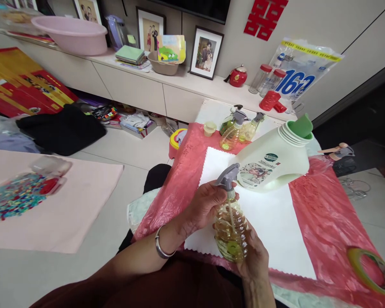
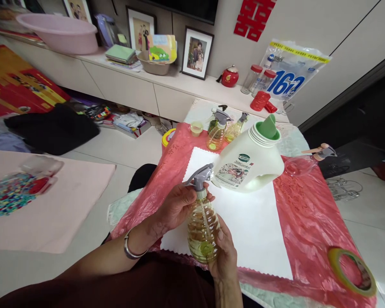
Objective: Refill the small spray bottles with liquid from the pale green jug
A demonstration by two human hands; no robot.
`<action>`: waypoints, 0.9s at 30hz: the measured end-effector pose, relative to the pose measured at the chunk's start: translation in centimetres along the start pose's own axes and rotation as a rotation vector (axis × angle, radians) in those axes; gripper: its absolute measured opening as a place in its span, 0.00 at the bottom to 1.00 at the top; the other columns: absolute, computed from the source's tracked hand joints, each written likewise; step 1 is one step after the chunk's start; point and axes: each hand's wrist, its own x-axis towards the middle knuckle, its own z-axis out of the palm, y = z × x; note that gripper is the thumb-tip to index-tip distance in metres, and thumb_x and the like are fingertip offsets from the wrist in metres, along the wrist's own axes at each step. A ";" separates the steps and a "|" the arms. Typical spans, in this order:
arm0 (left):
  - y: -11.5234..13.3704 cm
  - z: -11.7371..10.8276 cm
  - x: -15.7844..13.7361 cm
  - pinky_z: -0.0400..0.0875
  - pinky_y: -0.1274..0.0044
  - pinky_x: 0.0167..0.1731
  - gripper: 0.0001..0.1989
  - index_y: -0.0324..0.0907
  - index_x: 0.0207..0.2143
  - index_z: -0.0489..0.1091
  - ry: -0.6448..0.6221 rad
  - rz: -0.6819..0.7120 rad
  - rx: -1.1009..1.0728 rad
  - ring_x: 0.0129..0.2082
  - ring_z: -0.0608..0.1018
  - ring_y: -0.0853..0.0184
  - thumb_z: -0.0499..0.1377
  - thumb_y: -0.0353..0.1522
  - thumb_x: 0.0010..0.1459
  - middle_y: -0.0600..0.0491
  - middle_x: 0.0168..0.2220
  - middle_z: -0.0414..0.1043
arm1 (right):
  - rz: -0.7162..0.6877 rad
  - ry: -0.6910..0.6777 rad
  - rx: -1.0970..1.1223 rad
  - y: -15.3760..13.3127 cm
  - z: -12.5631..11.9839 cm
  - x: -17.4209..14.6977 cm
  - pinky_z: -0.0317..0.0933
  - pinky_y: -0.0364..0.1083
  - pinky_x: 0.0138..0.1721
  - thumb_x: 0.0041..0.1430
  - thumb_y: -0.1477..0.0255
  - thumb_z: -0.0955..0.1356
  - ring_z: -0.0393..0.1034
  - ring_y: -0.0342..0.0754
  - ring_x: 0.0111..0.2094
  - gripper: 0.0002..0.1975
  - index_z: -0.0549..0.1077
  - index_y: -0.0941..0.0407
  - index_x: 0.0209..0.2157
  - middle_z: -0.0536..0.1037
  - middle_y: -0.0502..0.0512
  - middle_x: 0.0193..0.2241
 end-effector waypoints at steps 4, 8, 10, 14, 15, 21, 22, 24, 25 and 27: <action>-0.1 -0.1 0.0 0.69 0.68 0.50 0.18 0.39 0.42 0.79 -0.060 0.063 0.018 0.40 0.81 0.62 0.73 0.40 0.51 0.49 0.36 0.81 | 0.028 0.016 0.038 0.2 -0.2 -0.2 0.70 0.60 0.52 0.59 0.58 0.78 0.74 0.61 0.45 0.22 0.81 0.51 0.52 0.75 0.62 0.47; -0.5 0.3 -0.2 0.68 0.68 0.49 0.18 0.39 0.42 0.78 -0.076 0.090 0.064 0.42 0.80 0.61 0.70 0.42 0.56 0.47 0.38 0.81 | -0.015 0.068 0.029 0.2 -0.4 -0.1 0.70 0.61 0.51 0.56 0.59 0.79 0.72 0.64 0.49 0.21 0.81 0.50 0.50 0.72 0.63 0.52; -0.6 0.4 -0.2 0.67 0.68 0.50 0.21 0.39 0.42 0.78 -0.060 0.115 0.097 0.42 0.79 0.62 0.73 0.43 0.51 0.49 0.37 0.80 | -0.008 0.060 0.024 0.2 -0.4 -0.1 0.70 0.62 0.51 0.56 0.58 0.79 0.72 0.65 0.49 0.22 0.81 0.50 0.51 0.72 0.65 0.52; -0.3 0.6 -0.2 0.67 0.69 0.48 0.23 0.41 0.38 0.78 0.000 0.065 0.094 0.38 0.77 0.65 0.78 0.40 0.40 0.54 0.35 0.77 | 0.012 0.108 0.006 0.4 -0.9 -0.2 0.70 0.62 0.51 0.51 0.57 0.81 0.72 0.66 0.50 0.27 0.81 0.52 0.51 0.72 0.65 0.52; -0.1 0.6 -0.2 0.67 0.69 0.47 0.23 0.40 0.37 0.79 0.000 0.030 0.082 0.38 0.78 0.65 0.78 0.40 0.39 0.54 0.34 0.77 | 0.022 0.135 0.009 0.5 -1.0 -0.2 0.70 0.62 0.52 0.49 0.57 0.82 0.72 0.66 0.50 0.28 0.81 0.52 0.50 0.72 0.65 0.52; 0.4 0.3 -0.3 0.68 0.70 0.45 0.20 0.39 0.40 0.79 -0.092 -0.003 0.056 0.36 0.79 0.64 0.74 0.41 0.48 0.48 0.34 0.81 | 0.072 0.129 0.036 0.6 -1.1 -0.2 0.68 0.64 0.52 0.49 0.54 0.81 0.76 0.63 0.41 0.27 0.82 0.52 0.48 0.75 0.65 0.47; 0.4 0.3 -0.3 0.68 0.70 0.45 0.18 0.39 0.40 0.78 -0.099 0.010 0.049 0.37 0.80 0.63 0.73 0.40 0.50 0.48 0.35 0.81 | 0.066 0.122 0.029 0.5 -0.9 -0.1 0.68 0.65 0.52 0.49 0.54 0.81 0.76 0.63 0.41 0.28 0.82 0.52 0.49 0.75 0.65 0.47; 0.3 0.4 -0.3 0.68 0.69 0.48 0.16 0.39 0.40 0.78 -0.108 0.032 0.045 0.41 0.80 0.61 0.71 0.40 0.54 0.46 0.38 0.81 | 0.042 0.137 0.009 0.3 -0.5 0.1 0.68 0.65 0.52 0.48 0.54 0.82 0.76 0.63 0.40 0.28 0.82 0.52 0.49 0.75 0.64 0.47; 0.3 0.4 -0.3 0.67 0.68 0.50 0.17 0.38 0.40 0.78 -0.111 0.040 0.048 0.43 0.80 0.60 0.70 0.41 0.55 0.46 0.39 0.81 | 0.030 0.154 -0.002 0.2 -0.3 0.2 0.68 0.65 0.53 0.47 0.55 0.82 0.76 0.63 0.40 0.28 0.82 0.52 0.48 0.75 0.64 0.48; 0.3 0.6 -0.3 0.66 0.68 0.51 0.21 0.39 0.42 0.78 -0.101 0.053 0.064 0.44 0.79 0.60 0.72 0.43 0.52 0.47 0.40 0.80 | 0.015 0.187 -0.018 0.0 0.0 0.4 0.68 0.64 0.52 0.45 0.55 0.83 0.75 0.64 0.41 0.28 0.83 0.53 0.46 0.75 0.63 0.48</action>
